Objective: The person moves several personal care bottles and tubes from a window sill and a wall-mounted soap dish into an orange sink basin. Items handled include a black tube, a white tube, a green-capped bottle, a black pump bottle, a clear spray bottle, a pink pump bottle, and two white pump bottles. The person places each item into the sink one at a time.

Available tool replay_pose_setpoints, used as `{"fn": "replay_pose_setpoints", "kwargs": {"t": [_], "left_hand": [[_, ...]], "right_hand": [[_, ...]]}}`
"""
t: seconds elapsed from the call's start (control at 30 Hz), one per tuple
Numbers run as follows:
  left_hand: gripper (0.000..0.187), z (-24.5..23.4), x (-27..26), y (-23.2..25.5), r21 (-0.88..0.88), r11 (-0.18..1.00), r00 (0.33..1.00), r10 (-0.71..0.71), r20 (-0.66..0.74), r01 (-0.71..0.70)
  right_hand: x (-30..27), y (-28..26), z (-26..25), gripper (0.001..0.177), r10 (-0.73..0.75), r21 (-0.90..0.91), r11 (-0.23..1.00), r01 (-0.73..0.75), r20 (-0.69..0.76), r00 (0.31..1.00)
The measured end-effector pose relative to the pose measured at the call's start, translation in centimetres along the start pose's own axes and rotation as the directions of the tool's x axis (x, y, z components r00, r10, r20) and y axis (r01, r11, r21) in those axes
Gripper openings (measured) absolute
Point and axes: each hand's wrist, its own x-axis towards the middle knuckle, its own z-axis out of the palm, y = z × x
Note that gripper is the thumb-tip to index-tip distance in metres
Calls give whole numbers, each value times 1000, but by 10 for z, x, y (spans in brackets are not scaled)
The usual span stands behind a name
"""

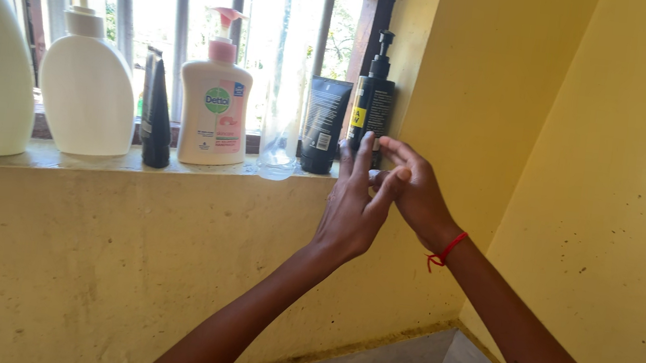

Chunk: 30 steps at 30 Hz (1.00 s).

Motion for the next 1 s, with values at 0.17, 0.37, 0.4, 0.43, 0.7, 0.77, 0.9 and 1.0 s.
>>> {"fn": "replay_pose_setpoints", "kwargs": {"t": [0.17, 0.37, 0.4, 0.43, 0.7, 0.77, 0.9, 1.0], "left_hand": [[127, 10, 9, -1, -132, 984, 992, -119, 28, 122], [119, 16, 4, -2, -51, 997, 997, -66, -38, 64], [117, 16, 2, -2, -37, 998, 998, -47, -49, 46], [115, 15, 1, -2, -35, 999, 998, -18, -65, 16], [104, 7, -15, 14, -50, 998, 997, -29, -78, 25], [105, 6, -13, 16, -93, 990, 992, -112, -63, 106], [100, 12, -6, 8, 48, 999, 985, -5, -170, 13], [103, 18, -4, 0, -36, 994, 984, -105, -147, 101]], "right_hand": [[-1, 6, 2, 67, 4, -8, 1000, -5, -17, 1000], [-9, -3, 1, 72, 25, 27, 999, -25, 17, 1000], [-11, -4, 1, 73, 24, 44, 999, -25, 19, 1000], [-12, -5, 2, 72, 46, 77, 996, -47, 15, 999], [-23, -8, 0, 66, 59, 139, 989, -49, -69, 996], [-22, -7, -1, 65, -19, 144, 989, 29, -70, 997], [-19, -3, -2, 66, 82, 212, 975, -66, -68, 994], [-20, 0, 0, 66, 101, 124, 988, -93, -60, 993]]}}
